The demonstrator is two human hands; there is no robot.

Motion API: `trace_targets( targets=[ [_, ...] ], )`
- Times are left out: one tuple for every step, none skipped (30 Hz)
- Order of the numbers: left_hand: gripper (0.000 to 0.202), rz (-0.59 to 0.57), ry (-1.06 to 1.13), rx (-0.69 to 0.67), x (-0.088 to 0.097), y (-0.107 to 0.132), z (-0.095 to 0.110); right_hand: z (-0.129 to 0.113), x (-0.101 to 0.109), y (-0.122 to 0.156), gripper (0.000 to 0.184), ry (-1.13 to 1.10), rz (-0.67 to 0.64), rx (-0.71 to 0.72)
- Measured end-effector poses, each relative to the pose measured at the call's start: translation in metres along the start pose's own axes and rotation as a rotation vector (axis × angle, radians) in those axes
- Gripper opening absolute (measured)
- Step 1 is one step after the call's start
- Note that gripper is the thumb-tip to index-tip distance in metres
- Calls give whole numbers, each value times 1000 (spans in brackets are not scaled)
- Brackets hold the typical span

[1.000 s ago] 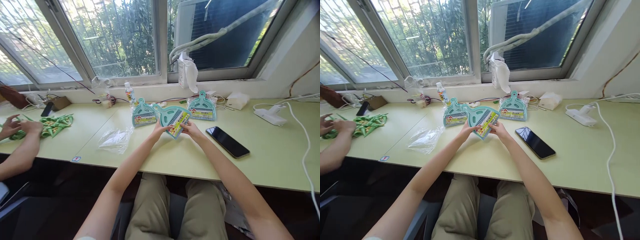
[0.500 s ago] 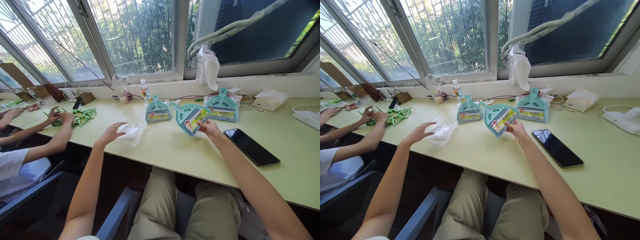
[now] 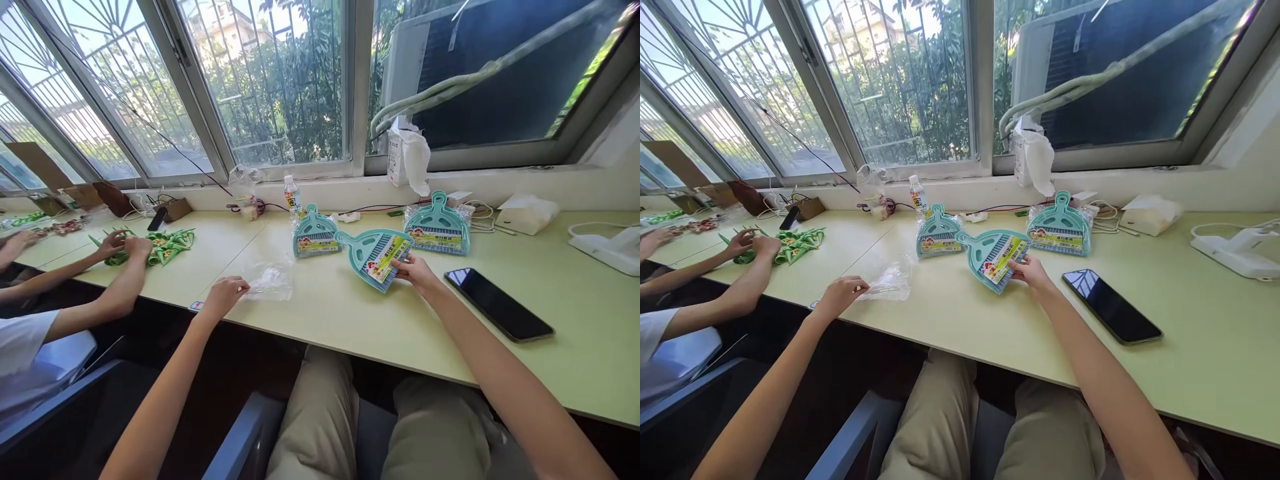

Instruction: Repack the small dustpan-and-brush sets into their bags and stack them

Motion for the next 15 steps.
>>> trace_targets(
  targets=[
    [26, 31, 7, -16, 9, -3, 9, -1, 1, -1, 25, -14, 10, 2],
    [25, 76, 30, -21, 21, -5, 18, -1, 3, -2, 26, -30, 20, 6],
    [24, 131, 65, -14, 35, -7, 27, -2, 4, -3, 26, -48, 32, 13],
    [23, 187, 109, 0, 49, -9, 37, -4, 6, -4, 27, -67, 45, 22],
    [22, 247, 157, 16, 64, -12, 47, -5, 8, -5, 28, -86, 57, 33],
    [22, 312, 200, 32, 77, -15, 58, -7, 10, -6, 28, -105, 66, 44],
    [22, 379, 234, 42, 90, -19, 71, -9, 13, -7, 28, -122, 75, 57],
    [21, 445, 258, 40, 101, -24, 85, -11, 15, -8, 27, -138, 85, 69],
    [20, 502, 274, 31, 109, -31, 99, -14, 19, -9, 27, -152, 98, 80],
    [18, 554, 286, 23, 114, -40, 114, -16, 22, -9, 26, -164, 113, 91],
    [17, 598, 293, 16, 116, -50, 129, -18, 26, -10, 26, -175, 133, 102],
    [16, 628, 297, 7, 114, -63, 145, -21, 30, -11, 26, -185, 155, 114],
    [16, 636, 290, -13, 108, -77, 162, -23, 35, -12, 27, -195, 177, 126],
    [16, 618, 263, -48, 97, -92, 180, -25, 40, -13, 28, -203, 203, 137],
    [18, 586, 223, -82, 82, -107, 198, -28, 45, -13, 29, -209, 229, 148]
  ],
)
Point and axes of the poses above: each hand's wrist, its own y-axis away from the middle knuckle, its own x-axis out of the back of the hand, z = x × y, the point moved 9 cm from there along -y, towards the middle knuckle, and after that the axes turned 8 degrees about z, right-handed, at the moved point
